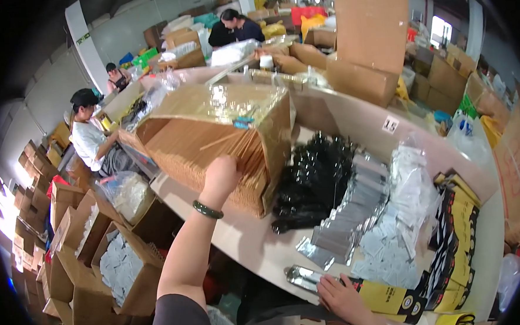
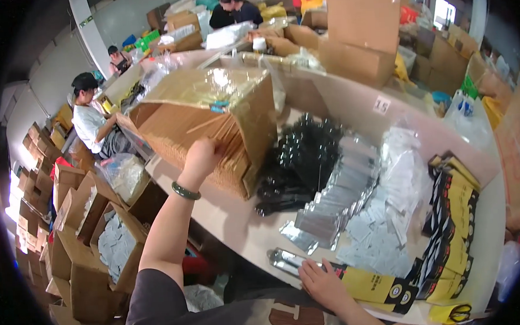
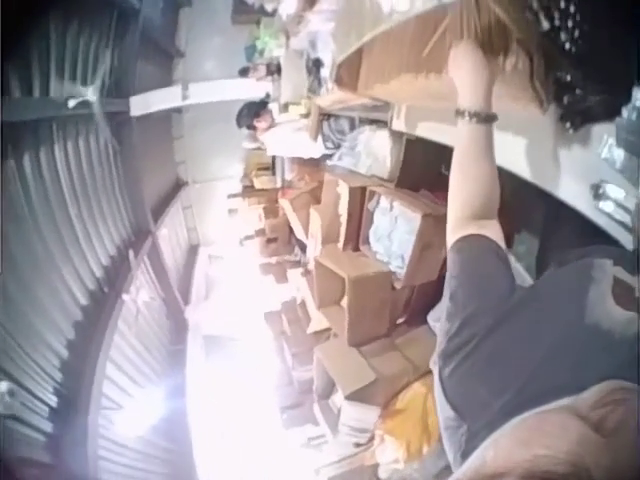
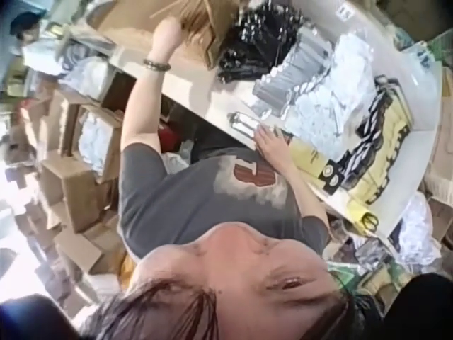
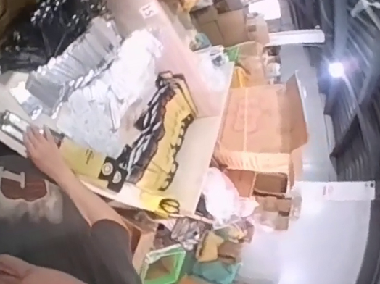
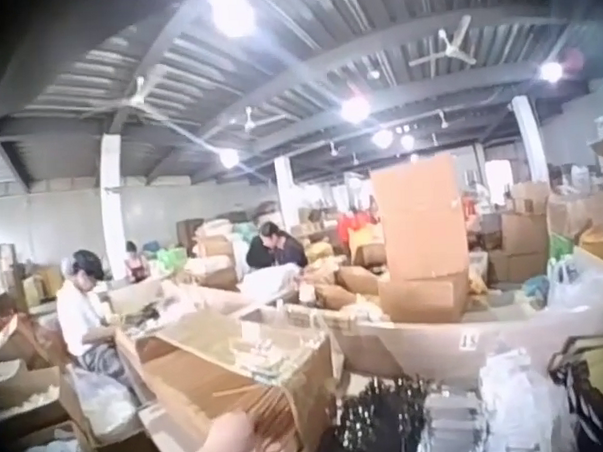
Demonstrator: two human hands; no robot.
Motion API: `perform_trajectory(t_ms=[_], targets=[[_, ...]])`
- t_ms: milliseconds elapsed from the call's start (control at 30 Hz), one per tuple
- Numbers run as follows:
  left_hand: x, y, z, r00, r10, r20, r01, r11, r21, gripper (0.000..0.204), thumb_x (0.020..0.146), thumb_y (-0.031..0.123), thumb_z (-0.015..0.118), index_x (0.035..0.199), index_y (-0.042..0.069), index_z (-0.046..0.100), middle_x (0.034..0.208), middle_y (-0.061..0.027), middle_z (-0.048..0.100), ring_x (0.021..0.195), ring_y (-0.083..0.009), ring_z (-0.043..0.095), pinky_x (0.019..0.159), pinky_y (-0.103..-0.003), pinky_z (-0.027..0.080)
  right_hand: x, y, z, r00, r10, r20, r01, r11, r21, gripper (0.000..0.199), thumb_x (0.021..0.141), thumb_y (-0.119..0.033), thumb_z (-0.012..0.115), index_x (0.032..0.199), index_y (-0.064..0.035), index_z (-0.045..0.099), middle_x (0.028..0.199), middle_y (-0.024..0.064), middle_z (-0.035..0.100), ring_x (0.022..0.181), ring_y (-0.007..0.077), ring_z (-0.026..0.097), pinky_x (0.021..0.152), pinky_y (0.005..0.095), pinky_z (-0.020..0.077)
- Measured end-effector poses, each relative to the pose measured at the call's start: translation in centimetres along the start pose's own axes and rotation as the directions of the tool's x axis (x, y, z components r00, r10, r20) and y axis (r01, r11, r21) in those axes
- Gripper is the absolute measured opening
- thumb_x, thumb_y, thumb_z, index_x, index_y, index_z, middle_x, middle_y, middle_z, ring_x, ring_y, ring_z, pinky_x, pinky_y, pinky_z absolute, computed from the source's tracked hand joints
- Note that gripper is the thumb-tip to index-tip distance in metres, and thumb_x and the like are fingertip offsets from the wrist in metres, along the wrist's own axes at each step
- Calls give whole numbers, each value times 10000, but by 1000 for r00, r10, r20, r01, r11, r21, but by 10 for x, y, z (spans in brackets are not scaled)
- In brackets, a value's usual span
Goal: Packing silver and black items into yellow and black protective sleeves at a workstation.
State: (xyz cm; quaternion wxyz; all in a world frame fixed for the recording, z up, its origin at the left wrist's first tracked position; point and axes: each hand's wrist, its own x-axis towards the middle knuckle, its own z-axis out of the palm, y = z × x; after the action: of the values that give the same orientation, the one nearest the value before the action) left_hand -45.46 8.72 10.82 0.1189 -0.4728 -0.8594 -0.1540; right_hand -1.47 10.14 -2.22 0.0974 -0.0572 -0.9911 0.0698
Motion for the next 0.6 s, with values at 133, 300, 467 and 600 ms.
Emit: perform_trajectory(t_ms=[133,300,467,600], targets=[[12,8,12,993,50,105,-50,999,-5,203,854,222,632,875,38,714,822,-201,682,806,-382,670,716,-486,540,-10,5,1,998,13,57,-12,1000,-17,428,853,-307,709,1225,-120,609,1329,125,567,1303,310,489,1046,551,374],[17,11,11,992,-44,121,62,986,-155,174,820,205,662,865,49,726,840,-204,694,831,-383,672,746,-471,542,-18,5,-13,985,145,92,-151,986,64,422,883,-340,671,1277,-207,602,1422,189,478,1335,372,437,1085,564,344],[35,2,15,983,-3,185,24,993,-115,198,824,225,672,914,55,720,875,-193,701,841,-372,677,757,-460,548,-22,6,-12,984,158,75,-163,985,54,424,894,-340,661,1291,-205,598,1407,186,490,1321,372,447,1087,553,339],[65,-32,32,966,83,-245,-69,996,63,310,865,254,645,1096,46,648,977,-171,692,853,-379,668,751,-481,544,-23,7,-7,989,136,54,-138,990,34,441,877,-341,678,1291,-208,604,1373,194,501,1286,372,475,1054,551,359]])
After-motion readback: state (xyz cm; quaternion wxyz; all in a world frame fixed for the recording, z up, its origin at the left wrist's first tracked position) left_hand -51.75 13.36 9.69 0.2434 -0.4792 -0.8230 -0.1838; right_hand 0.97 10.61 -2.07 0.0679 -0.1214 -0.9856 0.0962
